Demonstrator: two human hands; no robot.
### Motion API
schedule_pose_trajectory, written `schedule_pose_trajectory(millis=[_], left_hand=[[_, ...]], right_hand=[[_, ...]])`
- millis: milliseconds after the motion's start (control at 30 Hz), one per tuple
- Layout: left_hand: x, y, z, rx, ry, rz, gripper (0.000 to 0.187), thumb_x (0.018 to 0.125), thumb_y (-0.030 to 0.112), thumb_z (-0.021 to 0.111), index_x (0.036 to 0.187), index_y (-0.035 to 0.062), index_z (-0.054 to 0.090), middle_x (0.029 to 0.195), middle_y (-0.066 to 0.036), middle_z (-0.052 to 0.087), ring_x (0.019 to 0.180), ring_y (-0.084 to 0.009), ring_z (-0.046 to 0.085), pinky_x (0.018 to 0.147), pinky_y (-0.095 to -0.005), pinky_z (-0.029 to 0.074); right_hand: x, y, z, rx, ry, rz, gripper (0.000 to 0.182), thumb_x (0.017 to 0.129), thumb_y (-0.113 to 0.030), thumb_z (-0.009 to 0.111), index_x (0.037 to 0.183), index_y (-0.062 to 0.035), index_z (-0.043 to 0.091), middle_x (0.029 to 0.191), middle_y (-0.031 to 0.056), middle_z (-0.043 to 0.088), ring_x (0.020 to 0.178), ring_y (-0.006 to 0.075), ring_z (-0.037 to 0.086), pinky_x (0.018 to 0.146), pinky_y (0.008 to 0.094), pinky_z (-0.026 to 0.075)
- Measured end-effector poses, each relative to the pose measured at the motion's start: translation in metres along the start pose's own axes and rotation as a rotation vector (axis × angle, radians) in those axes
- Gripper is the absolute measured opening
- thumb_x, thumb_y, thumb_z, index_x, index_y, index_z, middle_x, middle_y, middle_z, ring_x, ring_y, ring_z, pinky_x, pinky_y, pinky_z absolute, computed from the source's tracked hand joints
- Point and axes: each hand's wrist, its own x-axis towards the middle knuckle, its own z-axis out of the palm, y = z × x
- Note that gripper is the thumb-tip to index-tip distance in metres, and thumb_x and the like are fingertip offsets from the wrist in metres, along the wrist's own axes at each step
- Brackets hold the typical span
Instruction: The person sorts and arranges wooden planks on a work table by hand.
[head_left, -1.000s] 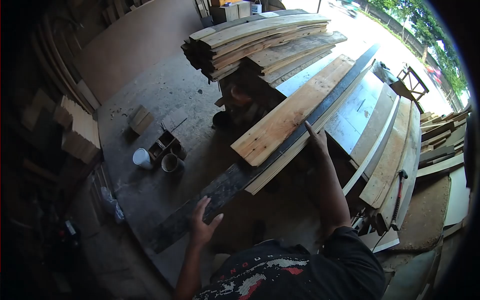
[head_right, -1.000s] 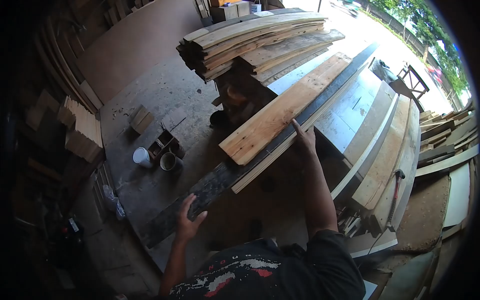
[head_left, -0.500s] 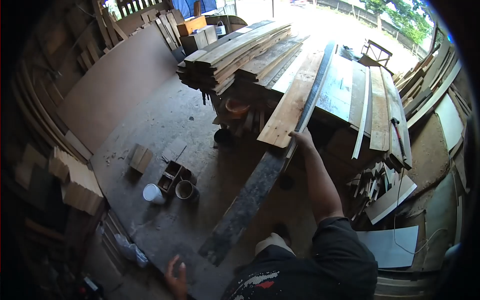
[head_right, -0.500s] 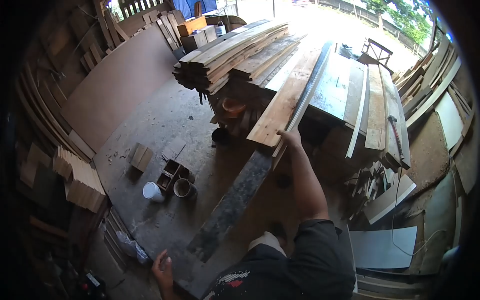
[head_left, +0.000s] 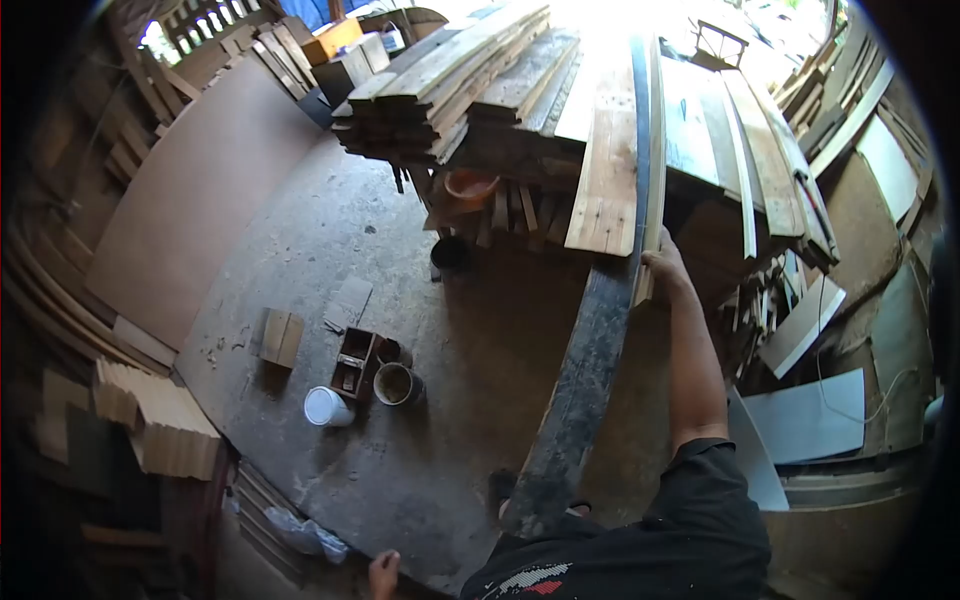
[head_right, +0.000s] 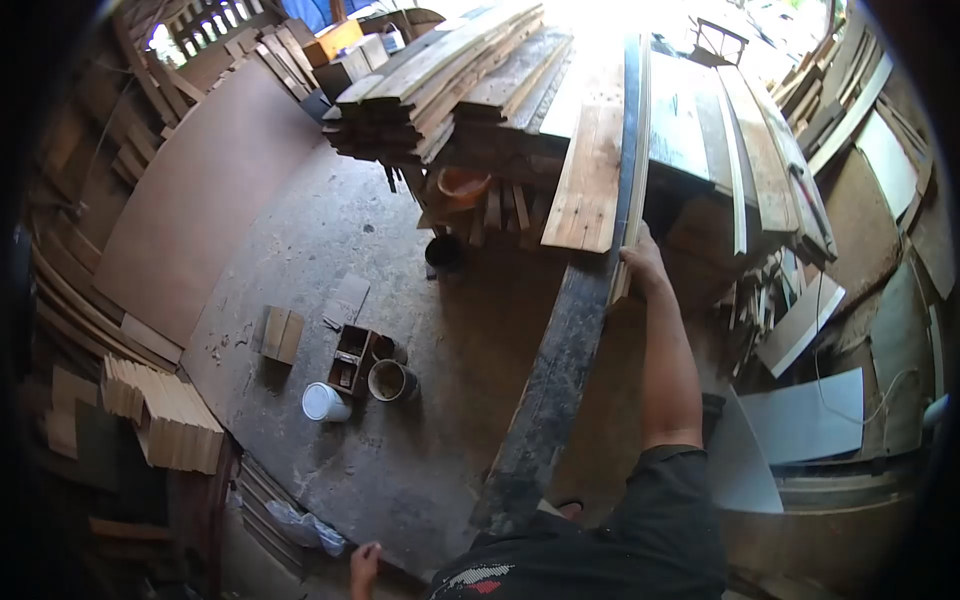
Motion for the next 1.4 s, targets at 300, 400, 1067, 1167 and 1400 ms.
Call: schedule_pose_trajectory(millis=[300,400,1067,1167,1400], left_hand=[[0.050,-0.046,-0.051,0.047,-0.351,-0.422,0.042,0.094,0.035,0.058,0.124,0.0064,0.055,0.107,-0.011,0.063,0.090,-0.0248,0.061,0.077,-0.0408,0.051],[0.097,-0.006,-0.052,0.074,-0.432,-0.436,0.048,0.094,0.041,0.056,0.129,0.0087,0.050,0.113,-0.012,0.061,0.097,-0.0273,0.060,0.082,-0.0442,0.050],[0.464,0.433,0.027,0.307,-0.510,0.667,0.036,0.090,0.032,0.063,0.107,0.0012,0.068,0.097,-0.015,0.070,0.095,-0.0261,0.067,0.086,-0.0366,0.050],[0.403,0.582,0.098,0.199,-0.761,0.958,0.037,0.093,0.031,0.061,0.117,0.0030,0.064,0.109,-0.015,0.068,0.103,-0.0230,0.064,0.091,-0.0340,0.049],[0.309,0.789,0.229,0.220,-1.238,1.125,0.036,0.094,0.031,0.060,0.119,0.0048,0.063,0.108,-0.012,0.069,0.097,-0.0216,0.066,0.087,-0.0348,0.051]], right_hand=[[0.000,-0.018,-0.009,0.037,-0.003,0.094,0.068,0.068,0.003,0.055,0.136,-0.0028,0.044,0.108,0.0134,0.061,0.097,0.0229,0.058,0.085,0.0314,0.048],[0.001,-0.031,-0.014,0.004,0.013,0.093,0.062,0.069,0.002,0.055,0.131,-0.0017,0.047,0.104,0.0145,0.062,0.095,0.0232,0.059,0.085,0.0318,0.048],[0.000,-0.194,-0.048,-1.073,0.563,0.500,0.024,0.083,-0.018,0.058,0.100,-0.0025,0.063,0.106,0.0224,0.066,0.104,0.0382,0.064,0.090,0.0455,0.051],[0.008,-0.225,-0.051,-1.177,0.502,0.384,0.029,0.082,-0.022,0.061,0.099,0.0008,0.062,0.098,0.0251,0.067,0.094,0.0399,0.066,0.084,0.0468,0.053],[0.046,-0.195,-0.077,-1.122,0.579,0.153,0.027,0.083,-0.024,0.060,0.090,0.0021,0.059,0.081,0.0260,0.062,0.073,0.0440,0.061,0.070,0.0550,0.048]])
